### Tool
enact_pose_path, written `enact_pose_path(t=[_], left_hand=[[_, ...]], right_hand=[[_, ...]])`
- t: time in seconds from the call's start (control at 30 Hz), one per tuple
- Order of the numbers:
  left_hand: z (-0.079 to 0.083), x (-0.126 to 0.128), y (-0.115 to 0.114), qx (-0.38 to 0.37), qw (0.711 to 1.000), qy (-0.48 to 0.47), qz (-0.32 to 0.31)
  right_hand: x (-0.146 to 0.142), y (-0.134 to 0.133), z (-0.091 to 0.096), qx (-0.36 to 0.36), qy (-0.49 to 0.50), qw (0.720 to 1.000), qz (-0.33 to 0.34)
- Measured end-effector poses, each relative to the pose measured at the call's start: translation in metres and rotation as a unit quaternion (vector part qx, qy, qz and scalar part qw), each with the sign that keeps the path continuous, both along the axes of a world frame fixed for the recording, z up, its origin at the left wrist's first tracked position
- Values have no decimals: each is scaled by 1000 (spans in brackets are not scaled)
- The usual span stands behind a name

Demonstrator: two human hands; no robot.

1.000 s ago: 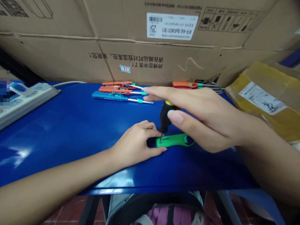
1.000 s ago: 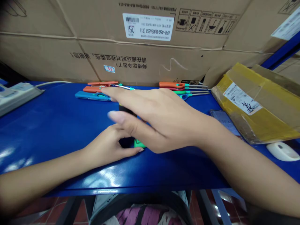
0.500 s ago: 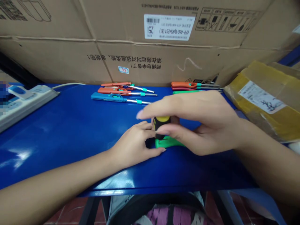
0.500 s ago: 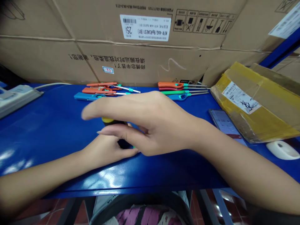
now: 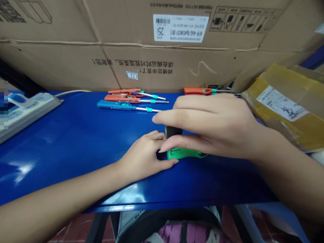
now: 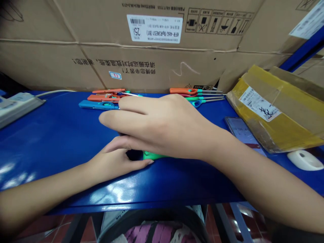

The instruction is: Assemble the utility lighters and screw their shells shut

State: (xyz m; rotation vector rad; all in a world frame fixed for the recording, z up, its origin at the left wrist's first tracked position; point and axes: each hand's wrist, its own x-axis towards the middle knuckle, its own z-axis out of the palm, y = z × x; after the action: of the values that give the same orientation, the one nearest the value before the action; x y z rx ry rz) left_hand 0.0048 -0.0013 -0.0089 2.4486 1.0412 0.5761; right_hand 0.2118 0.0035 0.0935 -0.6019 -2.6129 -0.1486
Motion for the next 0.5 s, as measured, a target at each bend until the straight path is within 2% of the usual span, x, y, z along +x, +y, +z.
enact_pose_path(t=[0.17,0.27,0.37,0.5], left_hand=[[-1,0,0,-10,999,-35,-28],[-1,0,0,-2,1000,-1,0],[-2,0,0,2,1000,0,-7],[-2,-1,0,-5,999,-33,-24]], right_hand=[[2,3,1,-61,12,997,50],[3,5,1,-18,21,999,33],[4,6,-1,9,10,1000,19],[5,5,0,-70,10,995,67]])
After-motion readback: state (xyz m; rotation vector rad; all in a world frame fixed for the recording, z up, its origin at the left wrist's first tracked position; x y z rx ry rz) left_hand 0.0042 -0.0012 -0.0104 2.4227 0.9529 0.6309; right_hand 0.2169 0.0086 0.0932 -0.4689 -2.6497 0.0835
